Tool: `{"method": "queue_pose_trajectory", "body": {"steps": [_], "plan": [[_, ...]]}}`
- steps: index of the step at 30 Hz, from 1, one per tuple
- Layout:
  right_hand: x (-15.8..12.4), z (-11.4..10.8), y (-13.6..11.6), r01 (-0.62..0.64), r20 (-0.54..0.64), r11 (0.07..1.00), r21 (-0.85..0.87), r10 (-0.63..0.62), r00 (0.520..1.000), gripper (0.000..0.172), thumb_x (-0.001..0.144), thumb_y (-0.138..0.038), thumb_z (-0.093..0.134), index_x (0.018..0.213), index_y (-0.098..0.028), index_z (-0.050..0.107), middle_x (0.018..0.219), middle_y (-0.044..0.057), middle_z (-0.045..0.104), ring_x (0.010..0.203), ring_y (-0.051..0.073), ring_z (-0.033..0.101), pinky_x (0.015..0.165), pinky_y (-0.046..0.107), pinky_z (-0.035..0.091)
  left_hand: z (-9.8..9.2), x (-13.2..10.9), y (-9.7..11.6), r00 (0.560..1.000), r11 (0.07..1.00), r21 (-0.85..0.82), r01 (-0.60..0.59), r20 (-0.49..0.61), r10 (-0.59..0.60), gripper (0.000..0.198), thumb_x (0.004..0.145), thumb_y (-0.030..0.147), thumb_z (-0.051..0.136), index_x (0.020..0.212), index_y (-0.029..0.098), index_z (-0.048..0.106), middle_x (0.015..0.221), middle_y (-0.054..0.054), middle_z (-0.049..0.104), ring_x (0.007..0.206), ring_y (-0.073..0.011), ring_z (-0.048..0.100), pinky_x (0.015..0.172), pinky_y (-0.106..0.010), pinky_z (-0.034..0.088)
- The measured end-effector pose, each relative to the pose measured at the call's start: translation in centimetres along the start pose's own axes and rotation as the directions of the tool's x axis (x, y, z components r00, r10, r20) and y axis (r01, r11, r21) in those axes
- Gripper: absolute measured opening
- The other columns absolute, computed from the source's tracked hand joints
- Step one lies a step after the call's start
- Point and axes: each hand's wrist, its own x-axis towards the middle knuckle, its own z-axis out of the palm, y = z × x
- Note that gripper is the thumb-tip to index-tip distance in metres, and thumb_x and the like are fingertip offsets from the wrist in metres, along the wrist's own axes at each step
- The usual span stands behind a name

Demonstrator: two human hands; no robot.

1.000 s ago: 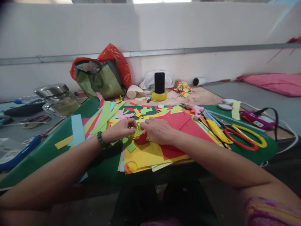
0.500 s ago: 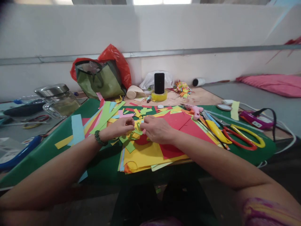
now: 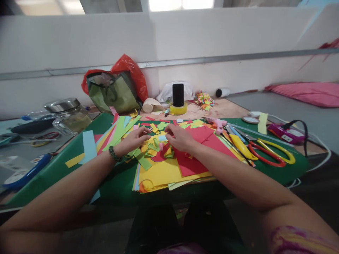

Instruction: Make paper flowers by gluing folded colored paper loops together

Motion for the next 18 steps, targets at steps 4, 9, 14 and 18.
{"method": "queue_pose_trajectory", "body": {"steps": [4, 9, 14, 18], "plan": [[-0.3, 0.3, -0.5, 0.093, 0.023, 0.995, 0.028, -0.094, 0.995, 0.017, 0.081, -0.019, 0.048, 0.097, -0.019, 0.053, 0.093, 0.006, 0.068, 0.091, 0.021, 0.059, 0.08, 0.034, 0.044, 0.6, -0.1, -0.4, 0.986, 0.987, -0.046, -0.156, 0.047, 0.158, 0.049, 0.074, 0.04, 0.058, 0.118, 0.018, 0.057, 0.104, -0.008, 0.063, 0.095, -0.022, 0.059, 0.082, -0.035, 0.048], [-0.5, 0.3, -0.7, 0.14, 0.001, 0.99, 0.029, -0.14, 0.99, 0.028, 0.075, -0.016, 0.051, 0.102, -0.019, 0.054, 0.096, 0.007, 0.067, 0.095, 0.022, 0.057, 0.085, 0.037, 0.044, 1.1, -0.2, -0.2, 0.986, 0.991, -0.02, -0.135, 0.096, 0.136, 0.067, 0.068, 0.036, 0.067, 0.13, 0.018, 0.051, 0.128, -0.013, 0.056, 0.116, -0.0283, 0.053, 0.096, -0.042, 0.045], [-0.3, 0.4, -0.7, 0.156, -0.014, 0.987, 0.031, -0.156, 0.988, 0.028, 0.075, -0.015, 0.049, 0.102, -0.017, 0.054, 0.095, 0.008, 0.066, 0.092, 0.022, 0.056, 0.083, 0.036, 0.044, 1.7, -0.1, 0.2, 0.99, 0.991, 0.11, -0.081, 0.125, 0.067, 0.074, 0.065, 0.035, 0.068, 0.134, 0.012, 0.049, 0.125, -0.015, 0.059, 0.107, -0.0287, 0.058, 0.093, -0.041, 0.047], [-0.2, 0.4, -0.8, 0.162, -0.007, 0.987, 0.023, -0.162, 0.987, 0.026, 0.075, -0.017, 0.049, 0.101, -0.016, 0.055, 0.094, 0.009, 0.066, 0.091, 0.023, 0.056, 0.082, 0.036, 0.044, 2.2, -0.3, 0.2, 0.99, 0.971, 0.22, -0.088, 0.128, 0.061, 0.077, 0.062, 0.032, 0.069, 0.135, 0.013, 0.051, 0.119, -0.013, 0.062, 0.105, -0.03, 0.059, 0.093, -0.042, 0.046]]}}
